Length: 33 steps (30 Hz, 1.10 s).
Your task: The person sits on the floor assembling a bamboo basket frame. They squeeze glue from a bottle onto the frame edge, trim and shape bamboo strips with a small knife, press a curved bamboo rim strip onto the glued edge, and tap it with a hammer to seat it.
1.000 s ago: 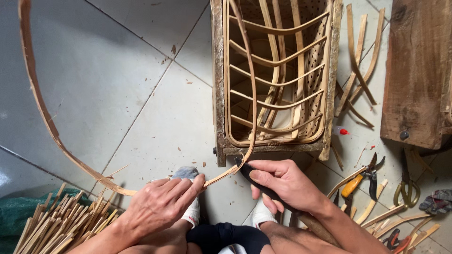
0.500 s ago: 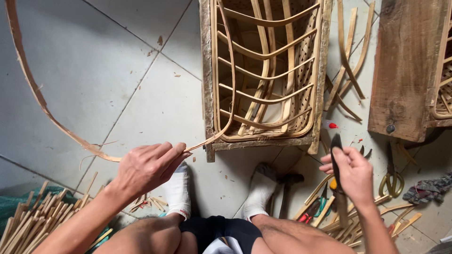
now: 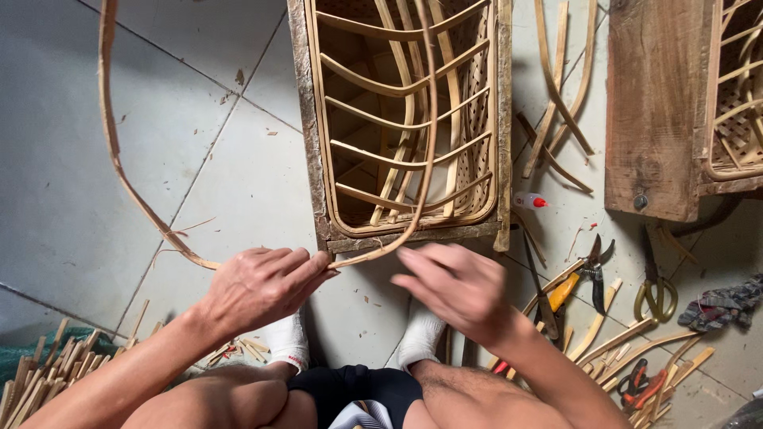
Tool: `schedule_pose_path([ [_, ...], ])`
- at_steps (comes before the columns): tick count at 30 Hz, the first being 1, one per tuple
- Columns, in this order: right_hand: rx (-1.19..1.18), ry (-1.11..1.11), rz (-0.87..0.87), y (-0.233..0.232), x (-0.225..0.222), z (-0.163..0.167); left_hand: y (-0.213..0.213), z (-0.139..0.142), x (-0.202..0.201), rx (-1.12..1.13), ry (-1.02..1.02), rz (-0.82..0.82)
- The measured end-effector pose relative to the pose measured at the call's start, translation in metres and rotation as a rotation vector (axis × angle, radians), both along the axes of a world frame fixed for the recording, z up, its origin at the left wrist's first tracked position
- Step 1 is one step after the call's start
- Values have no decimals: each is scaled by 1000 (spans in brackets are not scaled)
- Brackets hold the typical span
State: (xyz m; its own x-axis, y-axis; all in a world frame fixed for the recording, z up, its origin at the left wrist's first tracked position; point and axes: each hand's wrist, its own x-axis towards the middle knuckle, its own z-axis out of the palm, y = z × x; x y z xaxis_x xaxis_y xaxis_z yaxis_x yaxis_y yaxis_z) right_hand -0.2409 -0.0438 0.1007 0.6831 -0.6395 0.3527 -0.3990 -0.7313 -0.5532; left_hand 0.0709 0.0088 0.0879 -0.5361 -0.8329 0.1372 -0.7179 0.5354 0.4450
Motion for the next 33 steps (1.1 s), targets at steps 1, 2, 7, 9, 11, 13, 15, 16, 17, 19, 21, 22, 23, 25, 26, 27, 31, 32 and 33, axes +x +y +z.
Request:
schedule_pose_path([
  [1,25,-8,22,-7,11,0,0,2,-1,-4,-3,-8],
  [2,51,-17,48,-12,21,-1,1,3,0,1,-4,2],
  [7,964,-771,-65,-10,33,-6,16,4,8,51,156,86],
  [9,1292,-1251,-183,-21,15,-5,20,-4,10,63,99,83],
  [11,1523,-2066,-255,-46,-29,5,26,-10,20,55,103,152],
  [13,1041,-1729,-350,-56,-72,19,35,-15,38,25,169,257],
  [15,1016,-1183,-353,-43,-85,13,45,-20,54,0,151,284],
  [16,991,-909,-328,-40,-87,11,50,-23,58,-19,140,313],
  [17,1111,-630,-228,-30,-83,10,54,-26,60,-26,142,305],
  [19,1220,-107,-72,-19,-65,9,60,-31,65,-33,135,288],
  [21,1258,98,-103,-16,-34,7,65,-34,65,-68,191,227],
  [22,1289,59,-192,-21,-18,7,66,-37,64,-92,222,188],
  [23,1315,16,-288,-27,-4,7,67,-38,63,-91,229,148],
  [25,1368,-154,-248,-42,16,9,70,-41,57,-90,247,59],
  [26,1397,-188,-219,-46,27,7,71,-42,54,-81,264,19],
  [27,1424,-222,-187,-48,37,4,73,-43,50,-72,281,-20],
  [31,1393,-307,-152,-43,52,-2,72,-43,44,113,276,-58],
  [32,1389,-322,-165,-42,52,-3,69,-41,43,154,284,-26],
  [33,1386,-339,-179,-40,52,-4,63,-38,45,196,291,3],
])
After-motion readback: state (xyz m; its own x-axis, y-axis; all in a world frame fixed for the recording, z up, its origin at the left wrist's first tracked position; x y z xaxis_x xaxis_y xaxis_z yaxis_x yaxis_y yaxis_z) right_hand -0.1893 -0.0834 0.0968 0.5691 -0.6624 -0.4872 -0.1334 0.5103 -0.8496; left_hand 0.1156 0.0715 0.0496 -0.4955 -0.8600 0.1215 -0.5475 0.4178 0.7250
